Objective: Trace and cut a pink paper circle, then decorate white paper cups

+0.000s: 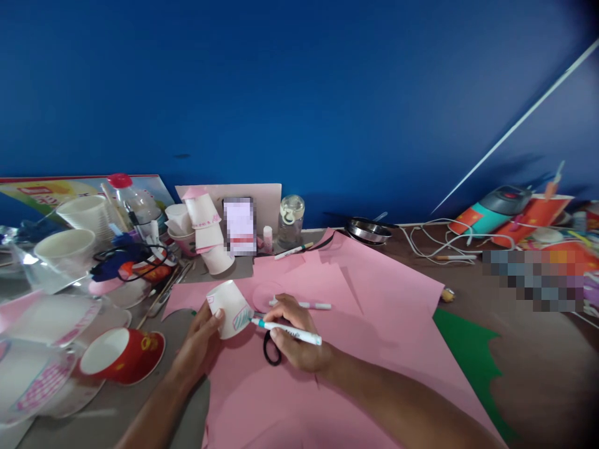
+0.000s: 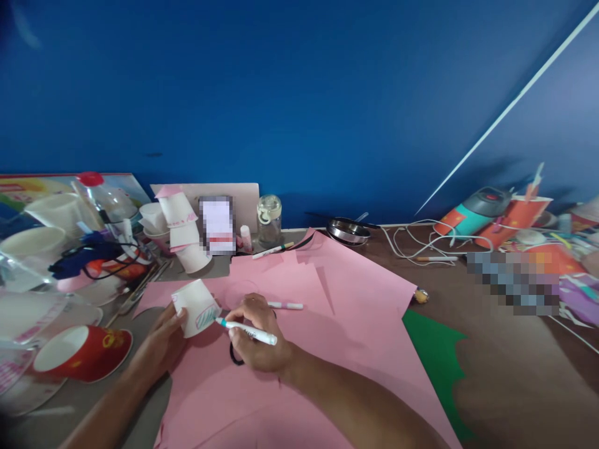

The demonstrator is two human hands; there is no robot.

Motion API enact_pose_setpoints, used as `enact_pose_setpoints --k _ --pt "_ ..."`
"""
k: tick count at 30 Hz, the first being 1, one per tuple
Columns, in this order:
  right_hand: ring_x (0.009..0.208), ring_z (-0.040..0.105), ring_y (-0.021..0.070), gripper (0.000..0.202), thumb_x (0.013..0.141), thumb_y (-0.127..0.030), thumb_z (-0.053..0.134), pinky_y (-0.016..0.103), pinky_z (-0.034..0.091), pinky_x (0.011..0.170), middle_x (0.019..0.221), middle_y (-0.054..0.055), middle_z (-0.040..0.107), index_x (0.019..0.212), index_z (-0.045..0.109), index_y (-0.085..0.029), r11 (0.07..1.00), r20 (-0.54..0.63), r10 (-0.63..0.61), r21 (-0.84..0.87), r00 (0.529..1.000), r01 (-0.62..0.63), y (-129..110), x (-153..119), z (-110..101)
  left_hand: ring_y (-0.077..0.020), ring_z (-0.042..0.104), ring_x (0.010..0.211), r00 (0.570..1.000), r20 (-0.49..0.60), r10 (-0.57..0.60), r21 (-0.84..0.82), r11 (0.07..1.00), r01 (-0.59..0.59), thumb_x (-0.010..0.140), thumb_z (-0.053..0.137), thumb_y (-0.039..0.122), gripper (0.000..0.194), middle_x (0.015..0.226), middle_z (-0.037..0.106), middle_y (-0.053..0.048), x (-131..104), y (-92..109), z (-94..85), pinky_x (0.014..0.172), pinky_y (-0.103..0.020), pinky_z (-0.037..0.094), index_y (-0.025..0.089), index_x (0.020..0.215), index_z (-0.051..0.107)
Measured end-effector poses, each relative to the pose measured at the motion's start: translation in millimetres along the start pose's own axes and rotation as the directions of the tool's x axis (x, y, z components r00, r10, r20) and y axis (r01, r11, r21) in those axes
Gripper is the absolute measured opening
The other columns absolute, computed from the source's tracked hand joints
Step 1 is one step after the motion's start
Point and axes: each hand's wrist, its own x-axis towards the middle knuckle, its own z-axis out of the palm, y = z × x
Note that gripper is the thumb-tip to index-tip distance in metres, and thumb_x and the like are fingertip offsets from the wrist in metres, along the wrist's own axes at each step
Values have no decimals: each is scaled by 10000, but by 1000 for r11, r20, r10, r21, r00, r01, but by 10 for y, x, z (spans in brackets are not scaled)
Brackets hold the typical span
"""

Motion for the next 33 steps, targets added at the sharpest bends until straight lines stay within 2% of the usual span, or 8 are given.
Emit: enact_pose_setpoints --k 4,7,10,16,19,23,29,33 --pt "678 578 192 197 917 -354 447 441 432 935 721 19 636 850 583 -228 999 3 9 41 1000 -9 -31 15 -24 -331 685 1017 1000 13 -1 -4 1000 1 708 795 350 626 1087 750 -109 -2 -7 -9 909 -432 527 220 1291 607" --pt "709 561 200 226 915 -377 461 401 464 823 713 30 618 834 601 -218 996 -61 68 58 996 -64 -15 37 -35 -330 682 1027 1000 23 -4 -7 1000 4 709 798 344 634 1092 749 -110 3 -11 -19 920 -430 523 221 1300 602" --pt "702 541 202 250 909 -393 468 370 463 735 694 36 612 808 607 -211 994 -71 103 49 992 -99 18 53 -32 -330 684 1026 1000 14 -3 -6 1000 3 693 809 344 662 1086 753 -110 13 -14 -27 922 -428 524 223 1309 596" --pt "645 529 187 247 900 -388 461 415 458 833 649 19 601 790 596 -212 997 -31 71 10 997 -71 41 50 -22 -335 682 1030 1000 12 -7 -1 1000 7 698 804 345 648 1098 750 -114 15 -21 -34 917 -429 528 226 1302 601" --pt "665 535 194 255 900 -396 468 407 464 805 649 22 599 777 601 -216 995 -10 89 43 996 -89 29 46 -30 -340 681 1031 1000 7 -1 1 1000 0 691 809 347 651 1092 751 -114 9 -14 -23 919 -434 527 220 1296 606" --pt "720 548 201 260 889 -403 490 346 467 686 695 36 608 781 621 -207 979 -28 152 146 988 -146 32 27 -42 -334 674 1047 1000 11 -3 -1 1000 3 695 809 355 647 1104 747 -109 5 -9 -14 924 -424 524 223 1295 607" --pt "673 531 165 208 882 -369 515 294 437 611 760 32 606 853 616 -190 934 -81 298 228 951 -274 58 10 -48 -316 671 1054 1000 25 1 -12 1000 0 725 791 335 618 1121 743 -99 11 -42 -53 935 -403 513 242 1305 599" --pt "702 541 179 237 897 -394 506 311 448 637 760 40 601 855 614 -188 959 -79 238 179 968 -222 44 1 -41 -317 673 1045 999 37 11 4 1000 -12 744 777 332 609 1119 738 -107 15 -56 -71 930 -407 513 234 1316 589"
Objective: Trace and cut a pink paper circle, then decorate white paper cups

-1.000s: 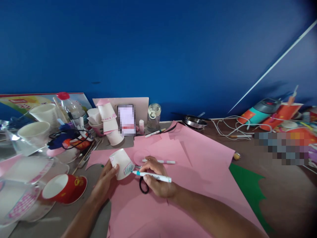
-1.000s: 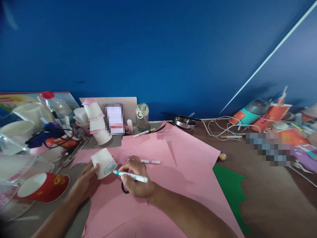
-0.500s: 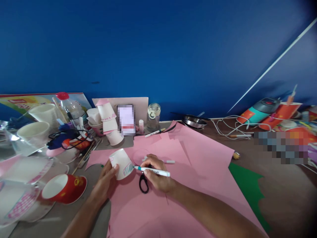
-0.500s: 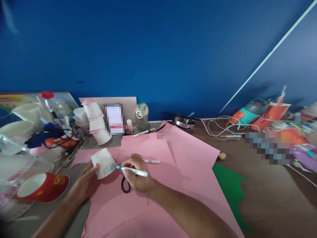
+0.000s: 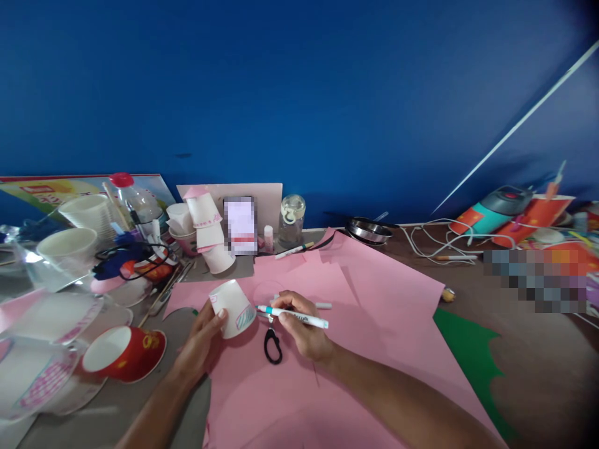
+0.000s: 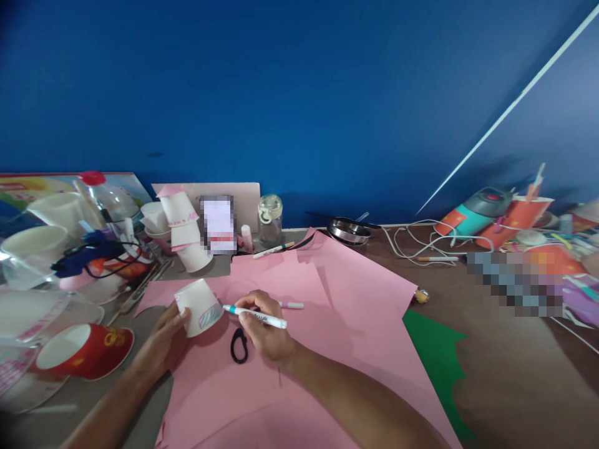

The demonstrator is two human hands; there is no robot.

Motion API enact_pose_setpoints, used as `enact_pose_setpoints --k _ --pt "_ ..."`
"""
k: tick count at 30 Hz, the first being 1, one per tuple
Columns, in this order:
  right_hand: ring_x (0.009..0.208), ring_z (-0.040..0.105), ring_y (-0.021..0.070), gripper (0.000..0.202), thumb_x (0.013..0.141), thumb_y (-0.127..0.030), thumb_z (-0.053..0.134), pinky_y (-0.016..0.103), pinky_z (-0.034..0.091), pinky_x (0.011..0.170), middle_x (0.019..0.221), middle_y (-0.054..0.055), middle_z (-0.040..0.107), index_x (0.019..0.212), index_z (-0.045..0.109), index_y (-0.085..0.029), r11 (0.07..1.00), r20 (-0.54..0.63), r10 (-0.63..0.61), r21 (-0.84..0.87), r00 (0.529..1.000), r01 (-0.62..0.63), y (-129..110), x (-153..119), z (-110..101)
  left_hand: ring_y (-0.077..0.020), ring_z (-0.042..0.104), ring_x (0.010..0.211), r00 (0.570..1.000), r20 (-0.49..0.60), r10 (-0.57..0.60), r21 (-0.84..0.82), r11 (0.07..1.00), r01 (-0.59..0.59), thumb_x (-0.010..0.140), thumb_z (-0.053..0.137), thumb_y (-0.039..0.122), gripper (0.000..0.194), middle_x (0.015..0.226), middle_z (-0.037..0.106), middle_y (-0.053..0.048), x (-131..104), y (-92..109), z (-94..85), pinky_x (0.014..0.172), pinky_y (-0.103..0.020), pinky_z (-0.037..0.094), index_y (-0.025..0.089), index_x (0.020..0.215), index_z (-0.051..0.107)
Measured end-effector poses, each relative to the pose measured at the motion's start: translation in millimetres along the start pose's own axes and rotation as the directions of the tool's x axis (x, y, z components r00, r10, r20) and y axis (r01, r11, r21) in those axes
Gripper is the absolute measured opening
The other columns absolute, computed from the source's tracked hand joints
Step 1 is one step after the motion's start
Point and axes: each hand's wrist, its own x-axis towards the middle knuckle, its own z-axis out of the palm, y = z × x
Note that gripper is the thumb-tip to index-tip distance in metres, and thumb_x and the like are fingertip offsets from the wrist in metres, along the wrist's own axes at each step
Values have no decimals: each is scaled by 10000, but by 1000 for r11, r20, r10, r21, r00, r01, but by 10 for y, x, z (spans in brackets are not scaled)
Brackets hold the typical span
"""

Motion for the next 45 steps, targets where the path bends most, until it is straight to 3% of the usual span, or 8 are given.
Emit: enact_pose_setpoints --k 4,9,12,27,38,45 --pt "750 557 202 245 924 -402 467 370 475 733 755 43 599 874 602 -203 987 52 -138 -74 989 142 -42 -27 27 -308 676 1026 1000 8 11 27 1000 -12 751 772 339 599 1101 738 -104 -9 11 26 906 -401 523 229 1311 588" --pt "707 572 195 169 919 -343 452 432 470 841 773 41 639 926 574 -226 922 126 -346 -140 930 362 -118 -42 85 -307 677 1002 1000 11 24 60 998 -24 726 793 351 596 1056 741 -96 -10 19 48 876 -399 530 219 1277 609" --pt "669 569 188 120 897 -282 452 436 470 849 763 33 655 931 557 -234 896 142 -397 -153 907 416 -157 -38 109 -304 674 996 999 23 32 80 996 -33 735 786 358 554 1042 739 -95 1 8 28 864 -398 530 209 1244 626" --pt "725 626 203 177 814 -191 494 450 465 886 792 45 679 972 564 -225 884 143 -394 -212 908 417 -116 -55 126 -265 674 967 998 24 57 146 987 -59 731 792 352 515 1075 731 -89 36 -57 -66 825 -334 526 214 1207 650" --pt "746 594 209 156 825 -193 493 423 481 831 772 38 641 948 584 -223 911 21 -349 -227 937 345 -86 -40 114 -318 691 968 1000 13 -9 -1 1000 9 739 768 311 585 1049 744 -106 -23 38 59 852 -417 542 211 1288 593" --pt "724 601 196 183 809 -175 500 440 456 893 792 35 657 969 574 -224 898 79 -382 -201 921 390 -94 -48 122 -300 700 947 1000 7 -15 7 1000 15 734 760 304 589 1044 754 -86 -4 40 41 859 -390 539 211 1291 594"
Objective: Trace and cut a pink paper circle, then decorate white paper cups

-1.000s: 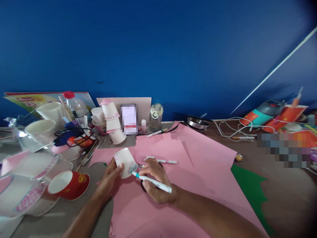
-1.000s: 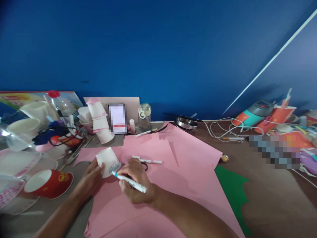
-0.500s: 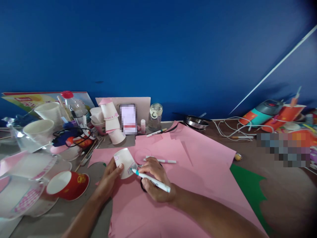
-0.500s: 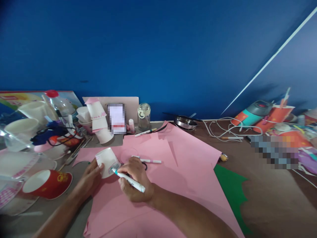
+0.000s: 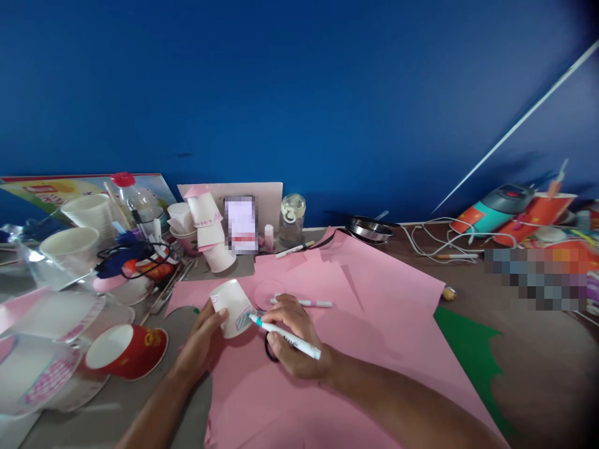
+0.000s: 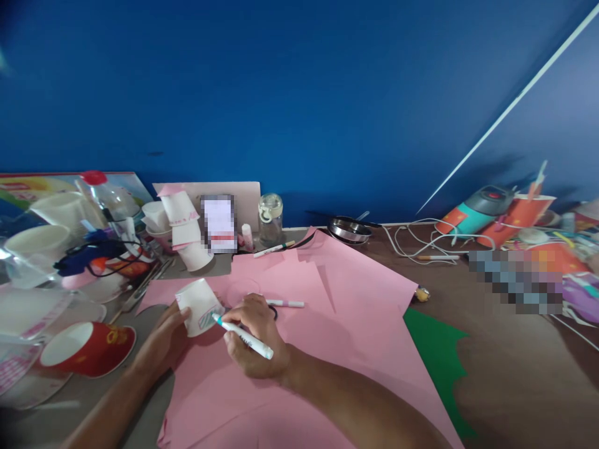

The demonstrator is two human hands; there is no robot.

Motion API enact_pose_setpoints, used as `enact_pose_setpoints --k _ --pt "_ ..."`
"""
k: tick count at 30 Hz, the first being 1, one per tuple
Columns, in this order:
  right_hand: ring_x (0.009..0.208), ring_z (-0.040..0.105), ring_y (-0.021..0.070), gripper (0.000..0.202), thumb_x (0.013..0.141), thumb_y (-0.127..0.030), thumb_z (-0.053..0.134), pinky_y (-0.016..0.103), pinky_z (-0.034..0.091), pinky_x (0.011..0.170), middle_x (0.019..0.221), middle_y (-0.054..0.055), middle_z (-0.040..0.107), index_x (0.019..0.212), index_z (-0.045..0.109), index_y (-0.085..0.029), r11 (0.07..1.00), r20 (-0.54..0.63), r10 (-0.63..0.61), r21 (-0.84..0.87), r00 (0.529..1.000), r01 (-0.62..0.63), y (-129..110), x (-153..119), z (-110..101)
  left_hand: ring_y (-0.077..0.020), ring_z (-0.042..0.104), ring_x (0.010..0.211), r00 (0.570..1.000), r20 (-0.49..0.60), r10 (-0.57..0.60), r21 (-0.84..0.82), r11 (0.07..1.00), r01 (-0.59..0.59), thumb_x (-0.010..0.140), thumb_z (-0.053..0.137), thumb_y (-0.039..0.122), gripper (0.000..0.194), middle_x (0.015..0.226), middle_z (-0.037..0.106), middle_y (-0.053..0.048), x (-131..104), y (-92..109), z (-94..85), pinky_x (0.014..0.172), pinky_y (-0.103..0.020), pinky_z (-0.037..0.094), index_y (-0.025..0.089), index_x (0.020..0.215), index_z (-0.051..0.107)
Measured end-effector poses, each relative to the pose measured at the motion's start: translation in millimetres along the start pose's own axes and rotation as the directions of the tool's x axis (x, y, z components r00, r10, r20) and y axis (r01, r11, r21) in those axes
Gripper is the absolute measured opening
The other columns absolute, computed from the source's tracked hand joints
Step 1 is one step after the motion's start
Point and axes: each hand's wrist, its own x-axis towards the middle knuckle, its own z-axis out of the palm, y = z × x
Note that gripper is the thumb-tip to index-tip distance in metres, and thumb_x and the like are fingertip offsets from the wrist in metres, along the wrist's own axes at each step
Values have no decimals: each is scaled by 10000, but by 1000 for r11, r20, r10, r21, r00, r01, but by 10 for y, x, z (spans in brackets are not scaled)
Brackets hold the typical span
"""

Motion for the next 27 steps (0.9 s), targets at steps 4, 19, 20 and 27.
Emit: enact_pose_setpoints --k 4,19,20,27 --pt "713 597 199 177 814 -192 501 435 453 886 793 38 657 975 569 -221 1000 30 0 -10 1000 0 3 -6 17 -308 701 945 1000 13 -8 1 1000 8 736 753 307 591 1050 754 -92 -18 11 17 859 -400 539 204 1296 593" --pt "765 593 209 123 860 -234 486 418 479 834 786 45 647 925 590 -216 995 -40 102 6 994 -102 17 1 -22 -308 700 942 999 -20 -36 -39 999 35 692 786 326 648 1015 767 -82 -9 9 0 853 -396 536 209 1301 595" --pt "757 601 207 132 852 -227 485 432 474 859 794 46 656 939 584 -219 998 -24 66 8 998 -65 4 0 -18 -307 700 938 999 -20 -36 -34 999 36 690 787 325 649 1009 767 -80 -12 13 6 849 -392 537 207 1299 595" --pt "681 637 184 230 771 -183 511 452 467 900 770 29 686 992 557 -226 997 51 -70 -14 996 71 -39 -8 43 -292 702 923 1000 9 -5 23 1000 5 734 751 311 591 1013 758 -81 -19 1 7 826 -372 539 199 1293 593"
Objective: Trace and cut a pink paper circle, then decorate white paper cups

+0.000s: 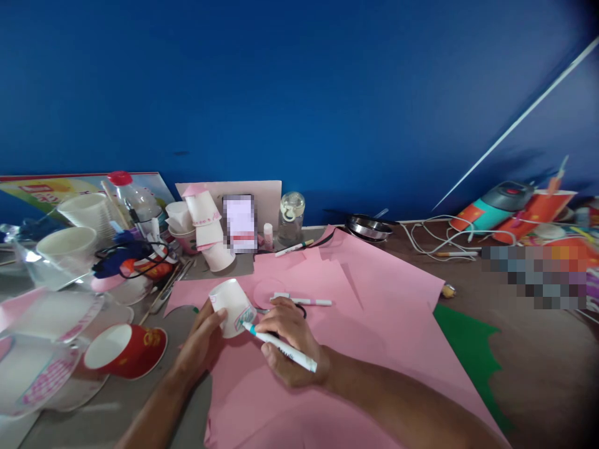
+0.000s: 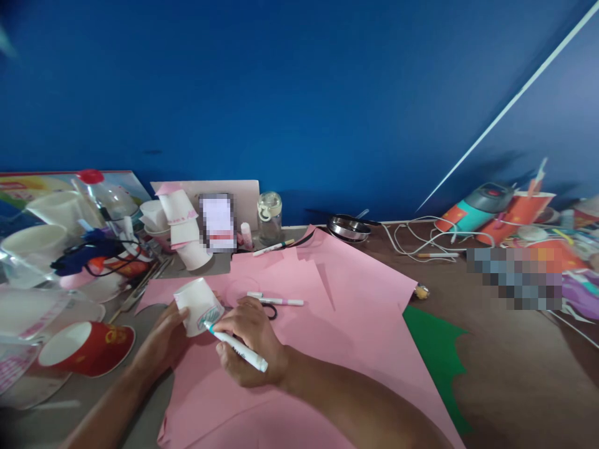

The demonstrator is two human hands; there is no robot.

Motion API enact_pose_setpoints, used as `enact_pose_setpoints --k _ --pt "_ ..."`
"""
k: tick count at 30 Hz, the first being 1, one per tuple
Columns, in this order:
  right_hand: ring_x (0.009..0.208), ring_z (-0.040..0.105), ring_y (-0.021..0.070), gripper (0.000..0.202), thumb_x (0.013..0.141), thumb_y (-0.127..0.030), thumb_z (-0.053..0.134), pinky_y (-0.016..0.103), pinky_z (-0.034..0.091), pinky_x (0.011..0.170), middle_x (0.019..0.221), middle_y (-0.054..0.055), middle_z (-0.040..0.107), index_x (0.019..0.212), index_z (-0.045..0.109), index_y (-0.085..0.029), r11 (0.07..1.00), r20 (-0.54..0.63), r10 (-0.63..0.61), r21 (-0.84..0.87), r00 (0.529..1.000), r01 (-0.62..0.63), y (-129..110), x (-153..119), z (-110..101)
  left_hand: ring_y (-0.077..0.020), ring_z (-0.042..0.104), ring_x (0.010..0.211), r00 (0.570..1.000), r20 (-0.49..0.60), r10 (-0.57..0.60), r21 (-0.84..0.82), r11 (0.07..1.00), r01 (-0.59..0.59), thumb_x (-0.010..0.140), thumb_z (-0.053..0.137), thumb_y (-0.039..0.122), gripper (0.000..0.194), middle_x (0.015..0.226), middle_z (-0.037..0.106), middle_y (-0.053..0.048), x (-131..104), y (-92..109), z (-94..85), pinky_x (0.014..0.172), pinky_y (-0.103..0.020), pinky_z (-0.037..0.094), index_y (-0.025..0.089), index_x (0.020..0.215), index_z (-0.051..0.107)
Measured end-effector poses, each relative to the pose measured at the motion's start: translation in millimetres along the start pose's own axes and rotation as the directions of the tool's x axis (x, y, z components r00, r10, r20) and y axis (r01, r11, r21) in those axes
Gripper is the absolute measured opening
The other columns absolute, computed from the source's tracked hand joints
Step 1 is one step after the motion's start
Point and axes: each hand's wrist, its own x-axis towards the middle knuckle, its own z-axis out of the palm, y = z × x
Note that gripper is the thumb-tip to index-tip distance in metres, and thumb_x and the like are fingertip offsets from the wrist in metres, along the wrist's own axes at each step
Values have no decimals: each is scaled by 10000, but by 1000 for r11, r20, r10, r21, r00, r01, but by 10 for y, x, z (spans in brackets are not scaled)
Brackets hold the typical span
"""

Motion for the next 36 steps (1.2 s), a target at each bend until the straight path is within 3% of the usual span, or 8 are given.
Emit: enact_pose_setpoints --k 8,19,26,30,36 --pt "683 633 189 231 764 -163 519 444 465 895 778 31 690 981 559 -230 999 -23 21 -36 1000 -22 29 -13 20 -297 701 929 1000 3 10 -1 1000 -10 739 745 303 577 1025 759 -83 12 -10 3 816 -372 544 204 1287 596" --pt "706 601 200 120 812 -211 505 425 458 871 715 18 643 896 590 -221 976 -105 216 -19 971 -219 60 -37 -21 -325 699 950 999 -46 -12 -36 999 10 715 757 318 594 1040 756 -97 2 -5 1 845 -419 541 200 1276 604" --pt "687 623 192 158 804 -194 490 453 432 943 757 20 663 943 554 -233 994 -23 110 -2 994 -110 -32 -21 -16 -315 694 933 999 -44 0 -7 1000 0 702 768 311 591 1010 755 -89 2 20 33 826 -405 541 190 1259 611" --pt "695 640 191 234 769 -178 506 435 446 908 773 14 672 994 530 -241 999 13 39 14 999 -39 -42 -34 38 -291 695 913 1000 -24 20 17 1000 -19 726 752 306 559 998 755 -73 6 15 42 807 -379 540 195 1256 613" --pt "729 641 194 239 785 -176 504 418 452 884 823 30 692 1013 526 -242 1000 28 25 -2 999 -25 -13 -43 76 -289 691 924 1000 0 21 13 1000 -21 742 744 293 544 1034 750 -75 18 -15 0 804 -367 538 198 1260 609"
